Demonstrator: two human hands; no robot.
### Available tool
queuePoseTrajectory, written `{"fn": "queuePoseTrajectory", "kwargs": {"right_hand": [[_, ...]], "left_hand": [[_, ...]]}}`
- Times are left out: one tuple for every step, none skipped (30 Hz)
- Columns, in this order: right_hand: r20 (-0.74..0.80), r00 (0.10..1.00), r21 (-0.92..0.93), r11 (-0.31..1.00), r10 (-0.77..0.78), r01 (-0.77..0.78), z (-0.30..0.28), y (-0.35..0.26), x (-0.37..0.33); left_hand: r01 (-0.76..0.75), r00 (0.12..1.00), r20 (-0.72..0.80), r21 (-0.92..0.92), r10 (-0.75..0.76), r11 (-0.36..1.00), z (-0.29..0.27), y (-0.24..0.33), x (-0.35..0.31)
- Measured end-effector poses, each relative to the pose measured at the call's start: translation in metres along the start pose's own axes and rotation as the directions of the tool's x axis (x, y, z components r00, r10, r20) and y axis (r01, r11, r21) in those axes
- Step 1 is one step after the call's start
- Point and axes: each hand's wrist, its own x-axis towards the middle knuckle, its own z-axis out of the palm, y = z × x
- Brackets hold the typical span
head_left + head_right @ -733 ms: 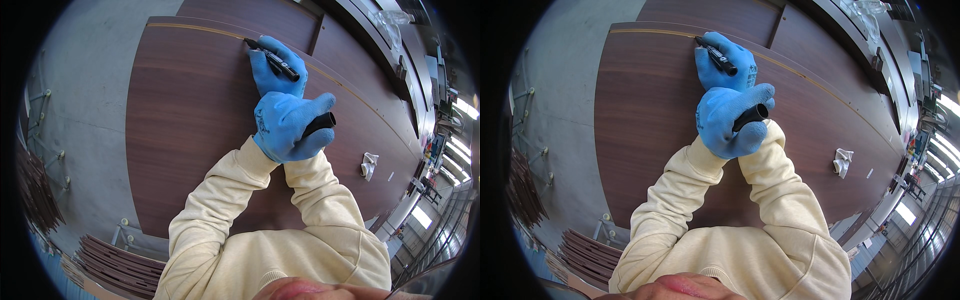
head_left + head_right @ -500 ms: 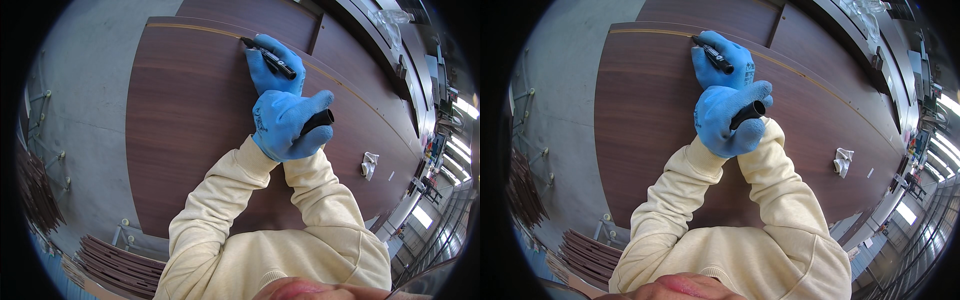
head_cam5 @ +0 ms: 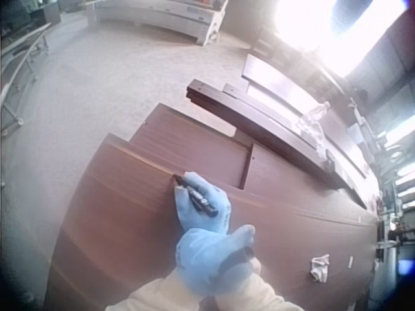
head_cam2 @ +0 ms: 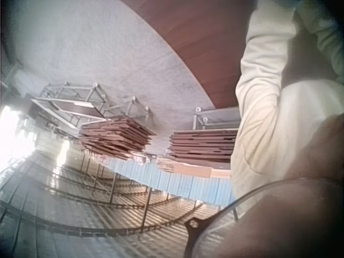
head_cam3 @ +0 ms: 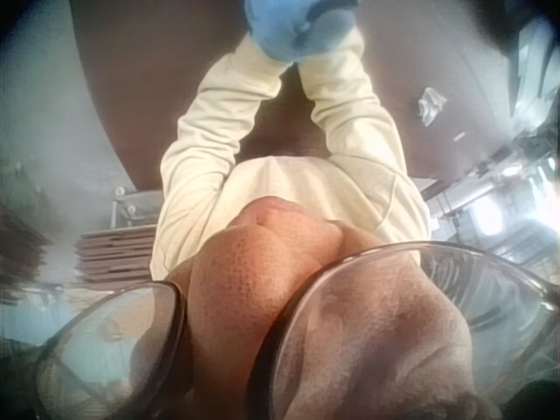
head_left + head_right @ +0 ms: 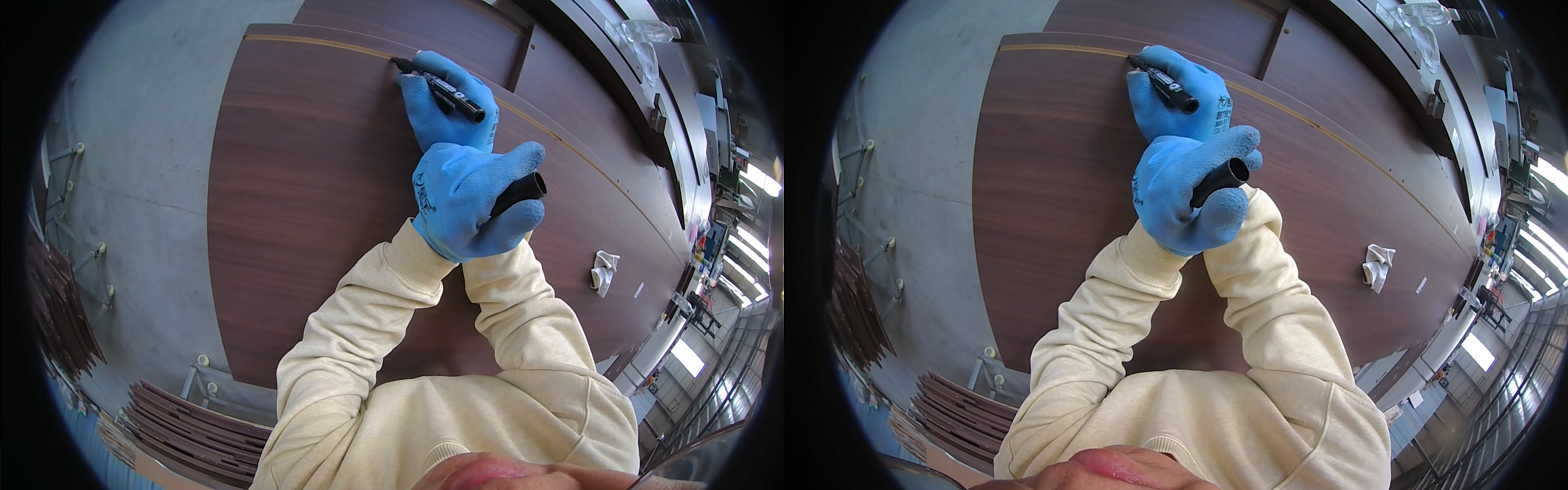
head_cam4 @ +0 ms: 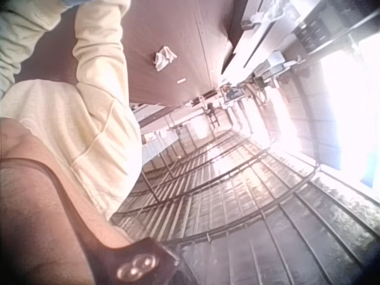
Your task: The person marks a line on a large wooden panel using a black marker, then wipes the surface with a cloth and water. They move the panel to a stack and walk through the workshop, briefly handling scrap wood pieces.
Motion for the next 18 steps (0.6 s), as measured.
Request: {"fn": "queuePoseTrajectory", "kwargs": {"right_hand": [[0.007,1.0,-0.004,1.0,0.009,-0.009,-0.001,0.0033,-0.0003],[0.019,1.0,-0.002,1.0,0.017,-0.017,0.0,0.0057,-0.0008],[0.012,0.999,-0.002,0.999,0.033,-0.033,0.0005,0.0062,-0.0019],[0.004,0.999,-0.002,0.999,0.048,-0.048,0.0009,0.0053,-0.0031],[-0.005,0.998,-0.006,0.998,0.063,-0.063,0.0009,0.0043,-0.0037],[-0.013,0.998,-0.008,0.998,0.056,-0.057,0.0017,0.0049,-0.0039],[-0.021,0.999,-0.01,0.999,0.05,-0.051,0.0029,0.0059,-0.0043],[-0.032,0.999,-0.015,0.999,0.045,-0.045,0.0023,0.0058,-0.004],[-0.031,0.998,-0.027,0.998,0.048,-0.049,0.0011,0.0046,-0.0035],[-0.031,0.998,-0.04,0.998,0.052,-0.053,-0.0003,0.0029,-0.0029],[-0.028,0.998,-0.045,0.997,0.055,-0.056,0.0003,0.0027,-0.0033],[-0.027,0.999,-0.039,0.998,0.042,-0.043,0.0015,0.0045,-0.0038],[-0.027,0.999,-0.032,0.999,0.028,-0.029,0.0032,0.0074,-0.0041],[-0.03,0.999,-0.031,0.999,0.016,-0.017,0.0031,0.0086,-0.0035],[-0.027,1.0,-0.039,0.999,0.003,-0.004,0.0023,0.009,-0.0028],[-0.025,1.0,-0.048,0.999,-0.01,0.009,0.001,0.0093,-0.0021],[-0.018,1.0,-0.05,0.999,-0.023,0.022,0.0011,0.0095,-0.0018],[-0.009,1.0,-0.03,0.999,-0.019,0.019,0.0012,0.0091,-0.0017]], "left_hand": [[-0.014,1.0,-0.009,0.002,0.014,1.0,0.001,-0.0012,-0.0008],[-0.028,0.999,-0.02,0.011,0.029,1.0,0.0008,-0.003,-0.0023],[-0.027,1.0,-0.013,0.014,0.027,1.0,0.0,-0.003,-0.0025],[-0.026,1.0,-0.006,0.017,0.026,1.0,-0.001,-0.0024,-0.0021],[-0.023,1.0,-0.003,0.014,0.023,1.0,-0.0012,-0.0021,-0.0022],[-0.02,1.0,0.0,0.011,0.02,1.0,-0.0016,-0.002,-0.0021],[-0.015,1.0,-0.001,0.007,0.015,1.0,-0.0012,-0.0024,-0.0029],[-0.01,1.0,-0.002,-0.002,0.01,1.0,-0.0003,-0.002,-0.0028],[0.014,0.999,0.038,0.002,-0.014,1.0,-0.002,-0.0005,-0.0032],[0.039,0.996,0.078,0.007,-0.039,0.999,-0.0058,0.0018,-0.0043],[0.061,0.991,0.117,0.02,-0.063,0.998,-0.0087,0.0025,-0.0059],[0.046,0.995,0.088,0.015,-0.047,0.999,-0.0076,0.0017,-0.0046],[0.03,0.998,0.06,0.011,-0.031,0.999,-0.0053,0.0007,-0.0017],[0.022,0.999,0.042,0.007,-0.022,1.0,-0.0041,0.0007,-0.0005],[0.014,1.0,0.025,0.003,-0.014,1.0,-0.0028,0.0008,0.0008],[0.013,1.0,0.02,0.006,-0.013,1.0,-0.0022,0.0011,0.0009],[0.013,1.0,0.015,0.013,-0.013,1.0,-0.0022,0.0011,0.0009],[0.013,1.0,0.01,0.019,-0.013,1.0,-0.0021,0.0011,0.0008]]}}
